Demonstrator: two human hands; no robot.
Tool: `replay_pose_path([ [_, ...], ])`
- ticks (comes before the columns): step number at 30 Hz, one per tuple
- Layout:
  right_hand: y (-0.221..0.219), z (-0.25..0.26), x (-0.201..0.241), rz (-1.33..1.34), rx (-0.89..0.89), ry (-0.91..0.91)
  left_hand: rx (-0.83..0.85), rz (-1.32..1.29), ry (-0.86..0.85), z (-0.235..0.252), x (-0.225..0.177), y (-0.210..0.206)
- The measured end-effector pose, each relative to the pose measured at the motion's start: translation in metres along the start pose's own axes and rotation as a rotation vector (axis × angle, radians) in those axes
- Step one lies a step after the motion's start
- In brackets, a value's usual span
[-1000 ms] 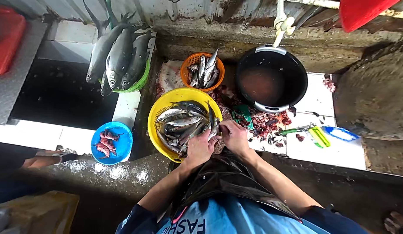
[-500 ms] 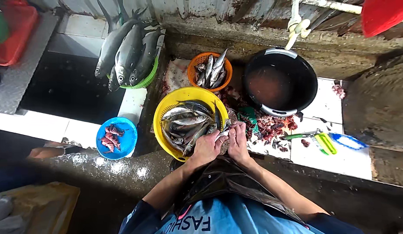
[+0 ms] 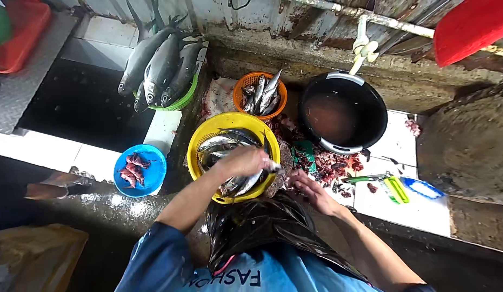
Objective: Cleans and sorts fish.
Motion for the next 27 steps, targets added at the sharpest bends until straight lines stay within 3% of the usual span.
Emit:
replay_pose_path([
  [3,0.049,-0.006,-0.041,-0.311,-0.124,-0.217,-0.363,-0.039,0.06,0.006,0.022,0.075],
  [5,0.079,0.001,-0.057,-0.582,-0.111,-0.409,-0.496,-0.029,0.173,0.003,0.036,0.107],
  [8,0.131,0.03,-0.051,-0.654,-0.353,-0.336,-0.605,0.09,0.371,-0.011,0.054,0.106],
  [9,0.152,0.039,-0.053,-0.657,-0.437,-0.323,-0.571,0.095,0.426,-0.016,0.062,0.088],
  [12,0.216,0.055,-0.093,-0.737,-0.556,-0.482,-0.202,0.027,0.596,-0.032,0.092,-0.005],
  [14,0.241,0.054,-0.135,-0.759,-0.519,-0.693,-0.049,-0.039,0.647,-0.044,0.107,-0.057],
  [16,0.242,0.049,-0.17,-0.763,-0.39,-0.875,-0.028,-0.077,0.679,-0.056,0.112,-0.083],
  [18,0.233,0.051,-0.191,-0.75,-0.24,-0.978,-0.03,-0.091,0.703,-0.06,0.111,-0.093],
  [22,0.218,0.077,-0.223,-0.668,-0.138,-0.962,0.035,-0.205,0.64,-0.058,0.1,-0.098],
  [24,0.218,0.09,-0.222,-0.701,-0.166,-0.956,-0.032,-0.442,0.576,-0.057,0.087,-0.075],
  [27,0.219,0.101,-0.216,-0.667,-0.229,-0.895,-0.286,-0.88,0.411,-0.062,0.055,-0.007],
])
Point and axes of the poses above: each hand's wrist, its own z-axis towards the middle knuckle, its own y-axis out of the back of the hand, x = y × z, the point moved 8 cm from there along z, towards the middle knuckle, and after that the axes turned 5 degrees about y, right-handed, at the moved point
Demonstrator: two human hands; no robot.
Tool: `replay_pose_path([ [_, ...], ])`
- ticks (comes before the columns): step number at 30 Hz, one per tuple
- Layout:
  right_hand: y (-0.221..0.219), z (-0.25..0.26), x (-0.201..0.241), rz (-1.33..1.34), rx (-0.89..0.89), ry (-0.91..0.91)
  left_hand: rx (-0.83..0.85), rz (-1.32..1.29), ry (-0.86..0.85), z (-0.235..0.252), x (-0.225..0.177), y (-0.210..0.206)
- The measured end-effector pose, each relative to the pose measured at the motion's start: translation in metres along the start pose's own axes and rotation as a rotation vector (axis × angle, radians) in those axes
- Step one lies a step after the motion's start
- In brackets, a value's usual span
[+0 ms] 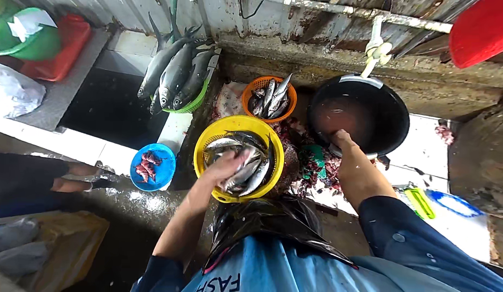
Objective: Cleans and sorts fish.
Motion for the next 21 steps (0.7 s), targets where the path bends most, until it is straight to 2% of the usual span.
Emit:
replay_pose_path([
  [2,0.0,-0.011,0.003,0.03,0.023,0.041,-0.02,-0.181,-0.262,0.001,-0.043,0.011],
  [3,0.001,-0.018,0.008,0.023,0.057,0.054,-0.045,-0.135,-0.35,0.005,-0.06,0.018],
  [5,0.001,-0.021,0.007,-0.002,0.095,0.023,-0.205,0.115,-0.385,0.016,-0.074,0.031],
  [7,-0.004,-0.004,-0.006,-0.032,0.081,-0.013,-0.29,0.445,-0.24,0.029,-0.048,0.031],
  [9,-0.013,0.018,-0.019,-0.04,0.038,-0.02,-0.209,0.75,-0.01,0.04,0.012,0.016],
  [11,-0.014,0.019,-0.02,0.013,0.0,-0.022,-0.125,0.871,0.138,0.04,0.061,0.0],
  [12,-0.01,0.013,-0.016,0.028,-0.006,-0.029,-0.122,0.893,0.167,0.036,0.074,-0.007],
  [15,0.008,-0.006,0.003,0.036,-0.103,0.0,-0.167,0.951,0.113,0.033,0.084,-0.017],
  [17,0.031,-0.024,0.027,0.118,-0.28,0.08,-0.146,0.956,0.05,0.035,0.091,-0.018],
  [19,0.048,-0.054,0.066,0.287,-0.437,0.256,-0.066,0.879,0.002,0.032,0.092,-0.016],
  [21,0.049,-0.094,0.11,0.415,-0.466,0.481,0.076,0.714,-0.053,0.023,0.076,-0.01],
])
Point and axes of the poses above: each hand's wrist, its own z-axis towards the middle knuckle, its own y-axis out of the back of the hand, x = y × z, the point moved 8 cm from there along z, towards the middle knuckle, and after that the axes turned 5 degrees about y, right-handed, at the moved point
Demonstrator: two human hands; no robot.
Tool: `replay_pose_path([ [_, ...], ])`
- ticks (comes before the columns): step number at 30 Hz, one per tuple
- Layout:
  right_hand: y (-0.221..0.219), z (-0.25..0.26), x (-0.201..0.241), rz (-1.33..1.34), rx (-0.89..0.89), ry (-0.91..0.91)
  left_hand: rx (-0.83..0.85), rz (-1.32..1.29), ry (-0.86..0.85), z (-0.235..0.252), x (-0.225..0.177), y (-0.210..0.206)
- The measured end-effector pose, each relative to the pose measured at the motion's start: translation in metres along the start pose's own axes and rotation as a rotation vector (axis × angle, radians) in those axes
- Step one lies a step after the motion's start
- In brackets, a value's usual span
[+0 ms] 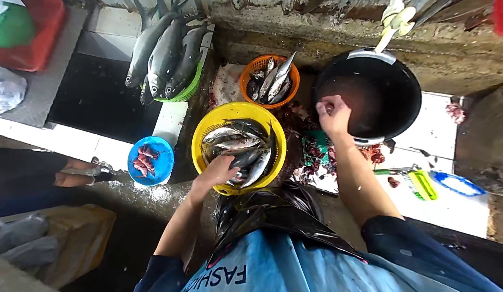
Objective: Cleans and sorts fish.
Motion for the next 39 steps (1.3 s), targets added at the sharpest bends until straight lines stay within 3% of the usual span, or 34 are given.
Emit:
replay_pose_path([
  [3,-0.021,-0.033,0.056,0.115,0.037,0.235,0.024,-0.219,-0.14,-0.013,-0.035,0.051],
  [5,-0.033,-0.048,0.066,0.145,0.034,0.276,-0.119,-0.48,-0.225,-0.015,-0.059,0.098],
  [7,-0.04,-0.059,0.06,0.14,0.025,0.26,-0.219,-0.815,-0.44,-0.009,-0.075,0.132],
  [8,-0.04,-0.062,0.055,0.123,0.013,0.242,-0.256,-0.869,-0.504,-0.003,-0.079,0.143],
  [10,-0.031,-0.063,0.04,0.076,-0.03,0.17,-0.406,-0.752,-0.394,0.009,-0.075,0.148],
  [11,-0.021,-0.061,0.03,0.041,-0.063,0.118,-0.424,-0.629,-0.268,0.015,-0.07,0.135],
  [13,0.004,-0.052,0.004,-0.064,-0.113,0.0,-0.228,-0.366,-0.066,0.028,-0.065,0.08],
  [15,0.031,-0.036,-0.032,-0.207,-0.107,-0.158,-0.006,-0.179,-0.005,0.035,-0.064,0.011],
  [17,0.049,-0.023,-0.077,-0.363,-0.069,-0.298,0.043,-0.091,0.02,0.032,-0.07,-0.028],
  [20,0.052,-0.027,-0.134,-0.543,0.167,-0.474,0.028,-0.041,0.056,0.028,-0.074,-0.043],
  [22,0.041,-0.024,-0.141,-0.598,0.38,-0.524,0.076,-0.043,0.028,0.032,-0.069,-0.048],
  [23,0.033,-0.02,-0.133,-0.549,0.41,-0.506,0.104,-0.063,0.001,0.033,-0.068,-0.053],
  [25,0.021,-0.014,-0.087,-0.349,0.266,-0.357,0.107,-0.13,-0.038,0.027,-0.068,-0.057],
  [28,0.001,-0.037,0.015,0.11,0.05,-0.088,-0.12,-0.297,-0.111,0.015,-0.073,-0.036],
  [30,-0.019,-0.075,0.073,0.463,0.181,-0.017,-0.292,-0.344,-0.175,0.005,-0.078,-0.018],
  [32,-0.036,-0.11,0.117,0.675,0.387,-0.01,-0.353,-0.313,-0.186,-0.002,-0.083,-0.005],
  [34,-0.045,-0.132,0.14,0.784,0.489,-0.028,-0.358,-0.236,-0.144,-0.006,-0.086,0.0],
  [39,-0.045,-0.149,0.137,0.877,0.342,-0.119,-0.482,-0.021,-0.209,-0.012,-0.096,0.0],
])
Point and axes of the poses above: each hand's wrist, its own z-axis towards the middle knuckle, its own y-axis out of the back of the hand, x = y × z, the point moved 8 cm from there along z, towards the middle knuckle, and after that the axes turned 5 degrees about y, right-handed, at the moved point
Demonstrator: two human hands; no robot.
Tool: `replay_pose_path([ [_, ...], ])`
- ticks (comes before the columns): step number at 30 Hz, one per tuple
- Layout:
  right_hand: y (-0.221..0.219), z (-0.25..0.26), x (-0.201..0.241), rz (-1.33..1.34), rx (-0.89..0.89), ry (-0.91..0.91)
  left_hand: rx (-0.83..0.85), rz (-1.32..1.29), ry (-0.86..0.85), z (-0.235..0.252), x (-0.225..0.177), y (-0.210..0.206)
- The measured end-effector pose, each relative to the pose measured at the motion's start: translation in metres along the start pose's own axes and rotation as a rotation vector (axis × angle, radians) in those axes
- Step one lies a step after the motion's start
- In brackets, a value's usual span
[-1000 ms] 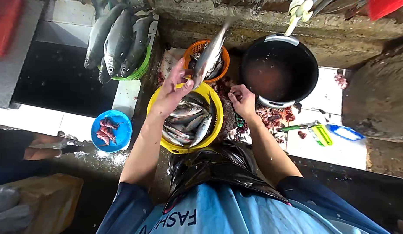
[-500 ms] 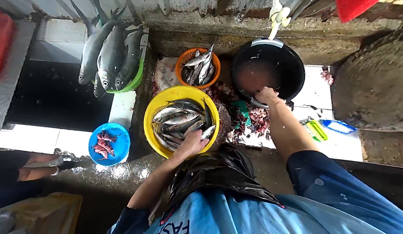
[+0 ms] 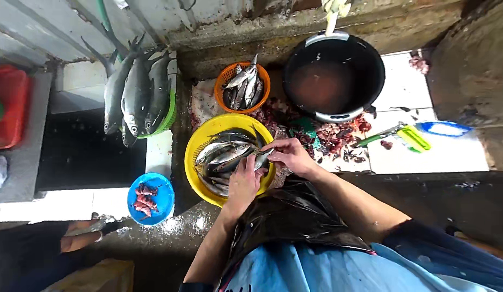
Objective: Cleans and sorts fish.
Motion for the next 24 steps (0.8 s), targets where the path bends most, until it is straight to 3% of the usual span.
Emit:
replay_pose_path([
  [6,0.013,-0.014,-0.018,-0.077,-0.096,-0.068,0.047,0.074,-0.091,0.003,-0.006,-0.007],
  [11,0.022,-0.017,-0.024,-0.464,-0.172,-0.059,0.009,-0.023,-0.1,-0.001,-0.016,-0.009],
  [14,0.017,-0.019,-0.022,-0.153,-0.117,0.007,-0.058,-0.022,-0.1,-0.003,-0.026,-0.001],
  [17,0.013,-0.024,-0.017,0.119,-0.024,0.024,-0.003,0.039,-0.072,0.0,-0.023,-0.002],
  [20,0.019,-0.031,-0.015,0.019,-0.07,0.005,0.138,0.117,-0.008,-0.004,-0.025,-0.009],
  [24,0.009,-0.027,-0.015,-0.007,-0.036,0.045,0.192,0.074,0.059,-0.009,-0.018,-0.004],
])
Point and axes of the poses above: each hand's wrist, its own z-axis towards the middle knuckle, its own y-axis out of the back of the hand, x = y × z, the point moved 8 cm from there along z, towards the middle knuckle, and after that the axes turned 5 degrees about y, right-handed, at the moved point
